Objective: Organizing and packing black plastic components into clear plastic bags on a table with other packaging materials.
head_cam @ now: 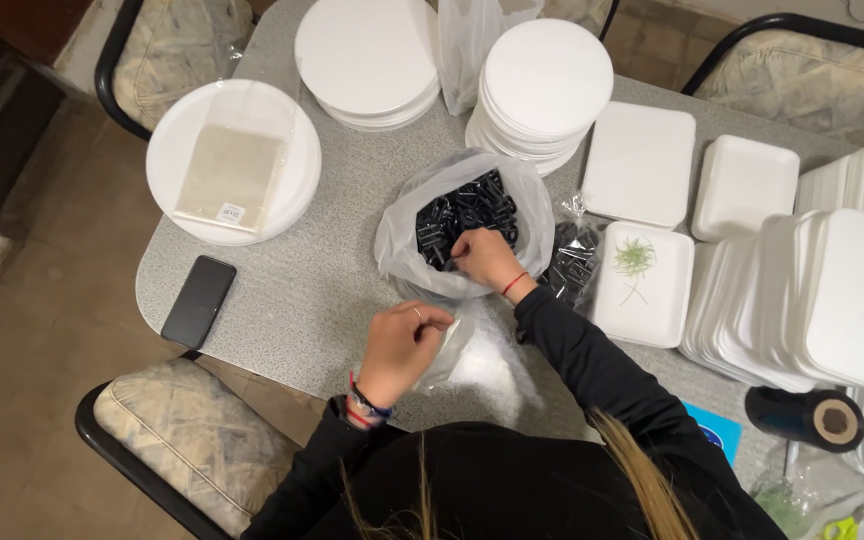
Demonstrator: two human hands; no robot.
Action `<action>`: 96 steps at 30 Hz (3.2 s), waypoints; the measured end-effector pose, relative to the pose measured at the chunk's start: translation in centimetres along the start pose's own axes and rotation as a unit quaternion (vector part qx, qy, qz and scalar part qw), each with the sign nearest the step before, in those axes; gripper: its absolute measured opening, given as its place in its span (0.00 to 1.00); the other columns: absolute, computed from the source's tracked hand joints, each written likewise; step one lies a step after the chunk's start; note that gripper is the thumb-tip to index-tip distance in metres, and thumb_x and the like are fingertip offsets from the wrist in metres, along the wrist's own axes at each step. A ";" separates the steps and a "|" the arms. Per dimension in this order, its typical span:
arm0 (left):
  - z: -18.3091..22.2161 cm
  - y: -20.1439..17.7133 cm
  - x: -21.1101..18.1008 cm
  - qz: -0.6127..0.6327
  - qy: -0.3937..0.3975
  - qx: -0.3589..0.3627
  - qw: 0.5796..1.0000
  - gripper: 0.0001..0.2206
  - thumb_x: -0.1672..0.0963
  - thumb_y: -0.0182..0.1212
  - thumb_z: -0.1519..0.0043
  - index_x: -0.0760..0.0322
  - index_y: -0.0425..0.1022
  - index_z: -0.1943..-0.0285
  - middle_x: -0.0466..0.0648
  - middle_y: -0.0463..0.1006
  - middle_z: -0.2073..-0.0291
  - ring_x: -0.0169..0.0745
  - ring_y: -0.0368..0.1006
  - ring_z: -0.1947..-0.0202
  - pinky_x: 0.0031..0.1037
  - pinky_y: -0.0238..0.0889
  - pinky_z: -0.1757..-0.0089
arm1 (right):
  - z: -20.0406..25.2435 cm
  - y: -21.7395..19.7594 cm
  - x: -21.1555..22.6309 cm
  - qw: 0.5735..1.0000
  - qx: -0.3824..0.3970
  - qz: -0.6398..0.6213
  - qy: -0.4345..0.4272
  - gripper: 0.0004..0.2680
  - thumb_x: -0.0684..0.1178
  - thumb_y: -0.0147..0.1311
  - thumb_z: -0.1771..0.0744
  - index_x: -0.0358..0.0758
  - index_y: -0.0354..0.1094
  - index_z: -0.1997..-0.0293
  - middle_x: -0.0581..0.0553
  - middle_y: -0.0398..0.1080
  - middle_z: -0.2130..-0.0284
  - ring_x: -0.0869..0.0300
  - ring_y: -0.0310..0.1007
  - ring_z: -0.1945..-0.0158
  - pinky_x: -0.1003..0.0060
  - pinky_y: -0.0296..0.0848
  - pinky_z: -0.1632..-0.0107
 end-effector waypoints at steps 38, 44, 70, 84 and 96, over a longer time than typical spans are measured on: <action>-6.7 5.7 -6.3 0.198 0.125 0.059 0.970 0.21 0.68 0.54 0.45 0.66 0.82 0.45 0.44 0.79 0.51 0.20 0.61 0.73 0.15 0.59 0.69 | 18.1 -17.9 12.1 0.978 -0.157 -0.054 -0.126 0.05 0.39 0.56 0.33 0.31 0.67 0.55 0.40 0.76 0.68 0.56 0.80 0.69 0.66 0.75 0.65; -6.4 6.1 -7.7 0.142 0.113 0.072 0.981 0.23 0.68 0.53 0.45 0.63 0.80 0.41 0.42 0.77 0.49 0.20 0.59 0.77 0.15 0.57 0.72 | 19.0 -18.4 13.2 0.973 -0.131 0.113 -0.150 0.04 0.43 0.59 0.35 0.36 0.74 0.59 0.41 0.74 0.69 0.48 0.75 0.67 0.57 0.73 0.64; -5.7 5.7 -7.1 0.155 0.138 0.070 0.976 0.23 0.68 0.54 0.42 0.63 0.78 0.39 0.42 0.76 0.47 0.19 0.59 0.75 0.15 0.57 0.71 | 20.6 -19.2 7.9 0.946 -0.308 -0.055 0.088 0.08 0.42 0.65 0.36 0.32 0.68 0.63 0.45 0.71 0.73 0.64 0.70 0.72 0.69 0.70 0.66; -16.4 9.8 3.0 -0.199 0.173 0.054 0.963 0.08 0.63 0.60 0.39 0.61 0.82 0.56 0.50 0.82 0.59 0.51 0.79 0.61 0.39 0.72 0.60 | 19.6 -19.0 6.6 0.917 -0.358 -0.166 0.063 0.03 0.39 0.62 0.35 0.31 0.72 0.65 0.52 0.71 0.76 0.73 0.65 0.73 0.75 0.66 0.69; -19.5 15.1 7.3 -0.390 0.272 0.030 0.879 0.05 0.63 0.61 0.45 0.70 0.79 0.62 0.57 0.78 0.58 0.58 0.75 0.55 0.41 0.74 0.61 | 19.1 -18.2 6.1 0.909 -0.343 -0.228 0.068 0.02 0.39 0.60 0.34 0.31 0.72 0.64 0.54 0.71 0.75 0.73 0.65 0.72 0.76 0.67 0.68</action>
Point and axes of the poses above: each hand's wrist, its own z-axis away from the middle knuckle, its own y-axis out of the palm, x = y × z, the point moved 10 cm from there along -z, towards the middle knuckle
